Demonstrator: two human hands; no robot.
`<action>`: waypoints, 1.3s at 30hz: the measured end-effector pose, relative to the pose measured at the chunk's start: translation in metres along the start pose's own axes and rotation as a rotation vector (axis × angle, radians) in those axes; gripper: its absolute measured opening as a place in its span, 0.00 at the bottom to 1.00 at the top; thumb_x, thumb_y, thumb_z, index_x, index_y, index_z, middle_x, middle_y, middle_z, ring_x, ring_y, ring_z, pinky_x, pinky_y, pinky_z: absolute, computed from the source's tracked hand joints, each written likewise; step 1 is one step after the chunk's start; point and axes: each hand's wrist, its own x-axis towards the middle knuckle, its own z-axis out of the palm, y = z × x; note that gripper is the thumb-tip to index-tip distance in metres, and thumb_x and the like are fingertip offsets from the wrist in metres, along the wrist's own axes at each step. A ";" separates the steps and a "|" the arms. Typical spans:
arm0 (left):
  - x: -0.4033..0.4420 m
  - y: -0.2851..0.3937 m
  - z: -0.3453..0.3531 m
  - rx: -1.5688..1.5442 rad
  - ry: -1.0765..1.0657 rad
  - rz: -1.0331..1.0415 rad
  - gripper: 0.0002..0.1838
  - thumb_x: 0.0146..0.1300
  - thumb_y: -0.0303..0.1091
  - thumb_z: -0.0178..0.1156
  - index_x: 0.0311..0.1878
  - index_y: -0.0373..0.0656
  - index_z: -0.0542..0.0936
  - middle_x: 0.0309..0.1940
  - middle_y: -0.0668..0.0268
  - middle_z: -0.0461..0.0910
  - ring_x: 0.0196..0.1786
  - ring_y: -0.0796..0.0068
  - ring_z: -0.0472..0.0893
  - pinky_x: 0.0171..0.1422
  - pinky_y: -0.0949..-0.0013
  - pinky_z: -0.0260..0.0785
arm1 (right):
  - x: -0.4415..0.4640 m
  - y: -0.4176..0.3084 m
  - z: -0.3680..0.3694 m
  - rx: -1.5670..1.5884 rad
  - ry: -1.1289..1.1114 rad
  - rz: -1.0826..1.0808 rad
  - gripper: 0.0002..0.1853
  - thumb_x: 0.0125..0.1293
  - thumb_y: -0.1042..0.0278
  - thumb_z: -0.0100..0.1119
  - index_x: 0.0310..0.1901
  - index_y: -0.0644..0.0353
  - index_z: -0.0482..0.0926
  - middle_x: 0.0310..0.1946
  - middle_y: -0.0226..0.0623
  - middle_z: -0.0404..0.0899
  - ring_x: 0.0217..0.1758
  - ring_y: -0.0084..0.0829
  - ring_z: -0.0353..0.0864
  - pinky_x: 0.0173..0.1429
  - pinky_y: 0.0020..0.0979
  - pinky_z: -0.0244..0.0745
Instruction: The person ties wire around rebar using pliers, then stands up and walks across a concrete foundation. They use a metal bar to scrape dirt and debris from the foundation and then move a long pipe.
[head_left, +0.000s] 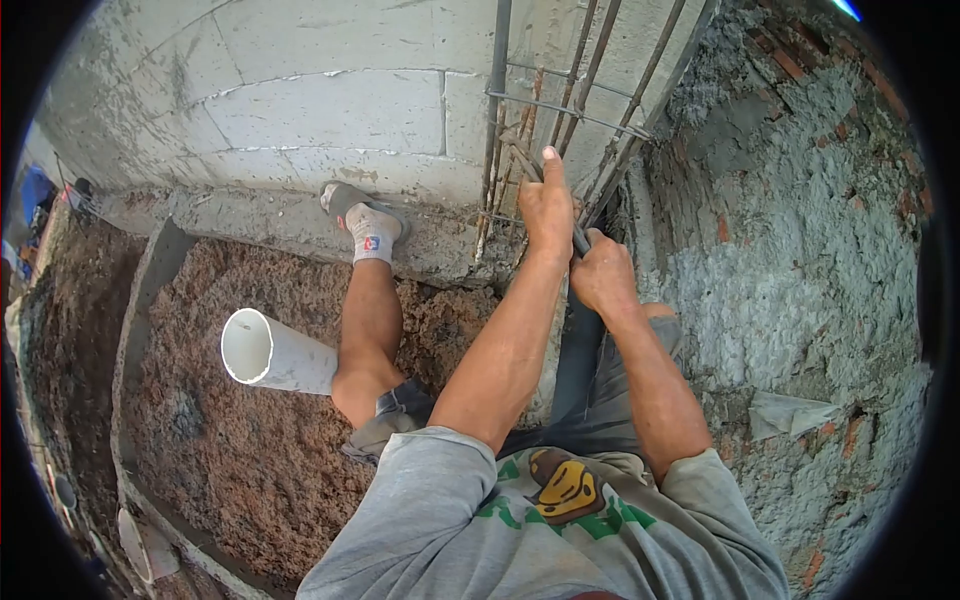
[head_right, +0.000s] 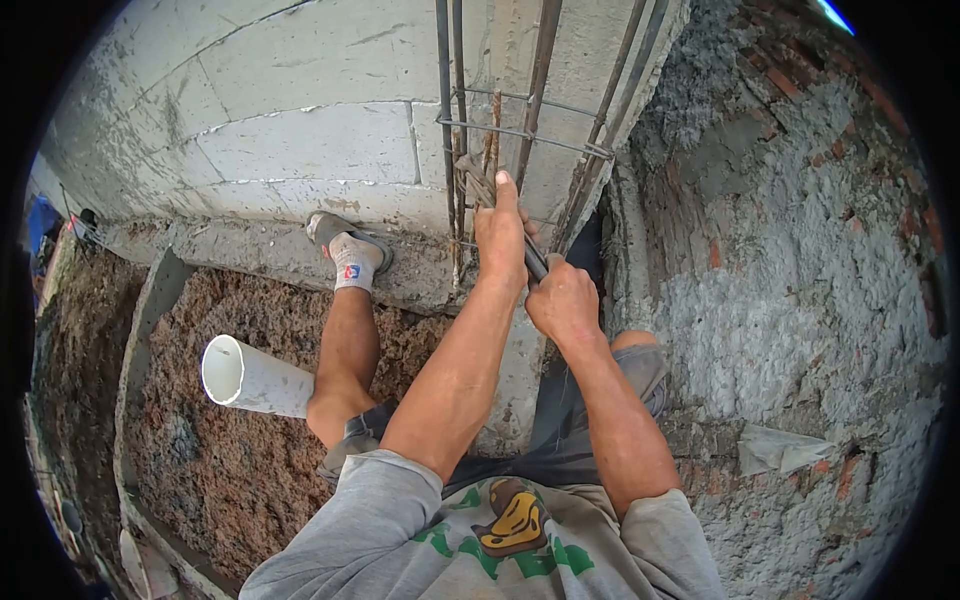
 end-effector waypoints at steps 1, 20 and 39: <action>-0.003 -0.002 -0.003 0.007 -0.019 0.028 0.27 0.66 0.61 0.51 0.35 0.40 0.71 0.23 0.66 0.72 0.23 0.76 0.71 0.26 0.70 0.66 | 0.002 0.002 0.000 0.084 -0.072 -0.020 0.13 0.58 0.66 0.58 0.34 0.70 0.76 0.27 0.58 0.79 0.39 0.56 0.81 0.47 0.48 0.73; 0.000 0.028 -0.054 0.440 0.161 0.341 0.12 0.71 0.37 0.52 0.49 0.38 0.74 0.25 0.65 0.79 0.26 0.80 0.77 0.32 0.73 0.70 | 0.015 0.019 -0.005 0.459 -0.433 -0.009 0.35 0.65 0.50 0.57 0.70 0.55 0.60 0.60 0.54 0.72 0.66 0.46 0.69 0.66 0.37 0.64; -0.013 0.070 -0.072 1.074 0.031 0.611 0.13 0.65 0.35 0.53 0.48 0.42 0.80 0.26 0.46 0.81 0.34 0.45 0.82 0.42 0.51 0.73 | -0.023 -0.017 0.075 0.836 -0.274 -0.006 0.34 0.67 0.56 0.57 0.71 0.54 0.59 0.52 0.41 0.77 0.54 0.33 0.75 0.57 0.33 0.69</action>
